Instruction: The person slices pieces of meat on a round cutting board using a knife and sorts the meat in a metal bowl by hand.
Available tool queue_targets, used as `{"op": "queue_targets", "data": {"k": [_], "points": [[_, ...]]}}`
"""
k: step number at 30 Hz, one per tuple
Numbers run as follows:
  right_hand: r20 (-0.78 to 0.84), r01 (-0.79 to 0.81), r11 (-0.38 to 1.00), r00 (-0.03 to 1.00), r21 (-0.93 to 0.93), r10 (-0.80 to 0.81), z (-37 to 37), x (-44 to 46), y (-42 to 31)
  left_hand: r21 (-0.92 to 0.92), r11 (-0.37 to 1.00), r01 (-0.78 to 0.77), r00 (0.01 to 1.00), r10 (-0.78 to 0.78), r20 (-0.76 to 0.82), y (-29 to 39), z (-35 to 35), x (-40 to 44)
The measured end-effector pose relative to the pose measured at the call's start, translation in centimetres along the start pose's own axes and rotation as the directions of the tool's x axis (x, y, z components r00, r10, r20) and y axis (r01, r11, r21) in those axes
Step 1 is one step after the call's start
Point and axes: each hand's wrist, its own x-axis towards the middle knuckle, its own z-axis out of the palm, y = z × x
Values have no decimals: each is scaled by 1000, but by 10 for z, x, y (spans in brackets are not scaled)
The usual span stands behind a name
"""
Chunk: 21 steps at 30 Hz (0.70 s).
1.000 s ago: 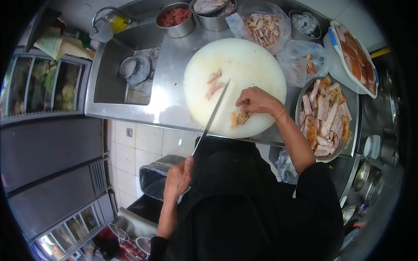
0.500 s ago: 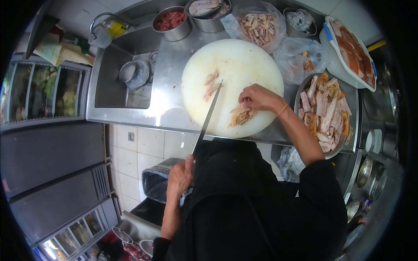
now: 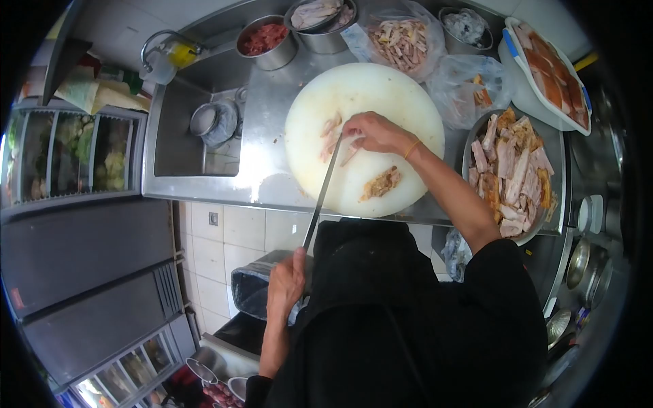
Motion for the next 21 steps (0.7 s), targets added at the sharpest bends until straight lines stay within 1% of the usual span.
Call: {"op": "queue_targets", "data": {"k": [2, 5, 8, 11, 14, 17, 21], "points": [[-224, 40, 997, 974, 60, -26, 4, -9, -4, 29, 1000, -9, 999, 10, -33, 4, -1, -4], [-283, 6, 999, 959, -48, -19, 10, -30, 1, 120, 993, 3, 999, 3, -45, 5, -4, -7], [-331, -83, 990, 943, -116, 40, 30, -40, -1, 137, 991, 13, 1000, -16, 21, 11, -15, -3], [-409, 59, 995, 908, -83, -88, 42, -35, 6, 139, 989, 43, 997, -52, 61, 16, -26, 2], [-434, 66, 990, 894, -124, -114, 48, -34, 11, 180, 984, 3, 999, -9, 34, 19, -31, 4], [-461, 58, 980, 876, -188, -140, 49, -39, 6, 135, 989, -59, 998, 53, 45, 10, -27, 3], [-470, 60, 983, 872, -176, -138, 50, -41, 4, 176, 984, -33, 997, 20, 75, 19, -32, -4]]}}
